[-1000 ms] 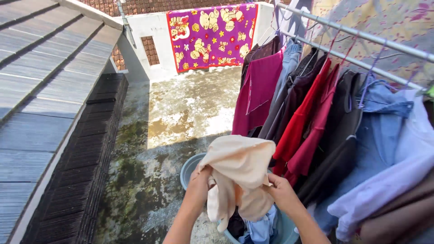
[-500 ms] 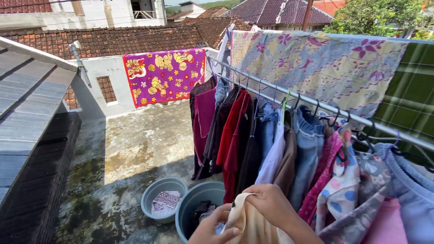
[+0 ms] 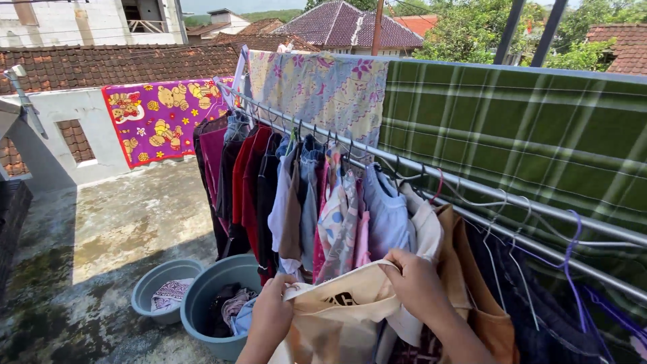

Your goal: Hanging wet laundry on a drying rack using hangers on a rooftop balcony.

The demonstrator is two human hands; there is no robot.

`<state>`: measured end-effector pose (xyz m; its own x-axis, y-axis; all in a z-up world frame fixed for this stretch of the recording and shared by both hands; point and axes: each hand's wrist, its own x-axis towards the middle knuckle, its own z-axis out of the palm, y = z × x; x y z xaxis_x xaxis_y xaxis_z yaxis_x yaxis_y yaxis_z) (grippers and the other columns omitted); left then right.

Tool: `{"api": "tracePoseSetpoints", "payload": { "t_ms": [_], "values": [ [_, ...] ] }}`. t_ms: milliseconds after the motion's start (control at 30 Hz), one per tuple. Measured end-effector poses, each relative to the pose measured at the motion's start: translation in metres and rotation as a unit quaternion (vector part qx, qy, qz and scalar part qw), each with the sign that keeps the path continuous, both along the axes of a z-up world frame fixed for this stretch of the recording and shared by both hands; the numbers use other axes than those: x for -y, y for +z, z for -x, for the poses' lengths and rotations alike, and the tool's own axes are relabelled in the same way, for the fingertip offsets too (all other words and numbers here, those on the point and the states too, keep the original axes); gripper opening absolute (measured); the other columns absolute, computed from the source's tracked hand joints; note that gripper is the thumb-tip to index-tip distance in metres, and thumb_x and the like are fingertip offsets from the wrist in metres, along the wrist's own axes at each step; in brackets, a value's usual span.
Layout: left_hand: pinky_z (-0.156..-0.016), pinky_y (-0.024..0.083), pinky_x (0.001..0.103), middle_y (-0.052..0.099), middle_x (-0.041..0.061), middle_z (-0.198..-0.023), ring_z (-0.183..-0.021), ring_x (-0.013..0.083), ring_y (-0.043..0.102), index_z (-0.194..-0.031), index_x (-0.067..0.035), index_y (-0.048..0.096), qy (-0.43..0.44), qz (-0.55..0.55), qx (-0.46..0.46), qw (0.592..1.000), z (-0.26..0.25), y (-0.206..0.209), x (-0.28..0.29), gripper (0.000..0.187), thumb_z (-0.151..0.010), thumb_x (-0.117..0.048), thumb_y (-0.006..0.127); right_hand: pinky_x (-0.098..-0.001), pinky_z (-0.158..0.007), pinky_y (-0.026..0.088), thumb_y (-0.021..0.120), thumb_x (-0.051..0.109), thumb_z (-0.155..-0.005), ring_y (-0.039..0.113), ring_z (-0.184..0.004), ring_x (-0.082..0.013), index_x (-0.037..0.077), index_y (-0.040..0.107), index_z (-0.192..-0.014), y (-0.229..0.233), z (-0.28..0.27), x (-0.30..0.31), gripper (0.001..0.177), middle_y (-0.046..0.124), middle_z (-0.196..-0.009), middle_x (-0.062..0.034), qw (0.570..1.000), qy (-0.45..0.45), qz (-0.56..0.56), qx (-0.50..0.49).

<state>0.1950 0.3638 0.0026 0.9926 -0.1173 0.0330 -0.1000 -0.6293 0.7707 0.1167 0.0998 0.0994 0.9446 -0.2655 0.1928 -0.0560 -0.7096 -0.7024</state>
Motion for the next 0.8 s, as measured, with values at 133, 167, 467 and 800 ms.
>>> {"api": "tracePoseSetpoints", "payload": {
  "t_ms": [133, 167, 467, 800],
  "values": [
    [-0.075, 0.054, 0.034, 0.064, 0.015, -0.075, -0.071, 0.0211, 0.060, -0.092, 0.000, 0.065, -0.114, 0.373, -0.243, 0.888, 0.080, 0.055, 0.059, 0.016, -0.080, 0.006, 0.058, -0.0342, -0.069, 0.042, 0.062, 0.028, -0.097, 0.065, -0.073, -0.0169, 0.017, 0.068, -0.084, -0.016, 0.067, 0.054, 0.019, 0.068, -0.072, 0.0004, 0.998, -0.006, 0.027, -0.058],
    [-0.075, 0.054, 0.034, 0.064, 0.015, -0.075, -0.071, 0.0211, 0.060, -0.092, 0.000, 0.065, -0.129, 0.366, -0.253, 0.886, 0.090, 0.059, 0.072, 0.016, -0.080, 0.006, 0.058, -0.0342, -0.069, 0.042, 0.062, 0.028, -0.097, 0.065, -0.073, -0.0169, 0.017, 0.068, -0.084, -0.008, 0.091, 0.063, 0.019, 0.068, -0.072, 0.0004, 0.998, -0.025, 0.023, -0.062],
    [-0.069, 0.038, 0.034, 0.052, 0.007, -0.070, -0.071, 0.0209, 0.050, -0.072, -0.008, 0.050, -0.067, 0.098, -0.125, 0.985, 0.126, 0.053, 0.126, 0.016, -0.080, -0.022, 0.054, -0.0269, -0.078, 0.058, 0.067, 0.019, -0.094, 0.076, -0.082, -0.0119, 0.013, 0.078, -0.096, -0.062, 0.217, 0.242, 0.013, 0.079, -0.085, 0.0000, 0.947, -0.250, -0.073, 0.187],
    [-0.073, 0.043, 0.030, 0.071, 0.003, -0.078, -0.077, 0.0191, 0.060, -0.091, -0.015, 0.065, -0.072, -0.150, -0.126, 0.978, 0.150, 0.057, 0.133, 0.017, -0.083, -0.028, 0.057, -0.0475, -0.077, 0.057, 0.062, 0.000, -0.084, 0.067, -0.091, -0.0355, 0.006, 0.062, -0.098, -0.158, 0.232, 0.332, 0.015, 0.068, -0.096, -0.0114, 0.884, -0.319, 0.341, 0.027]
  ]
}}
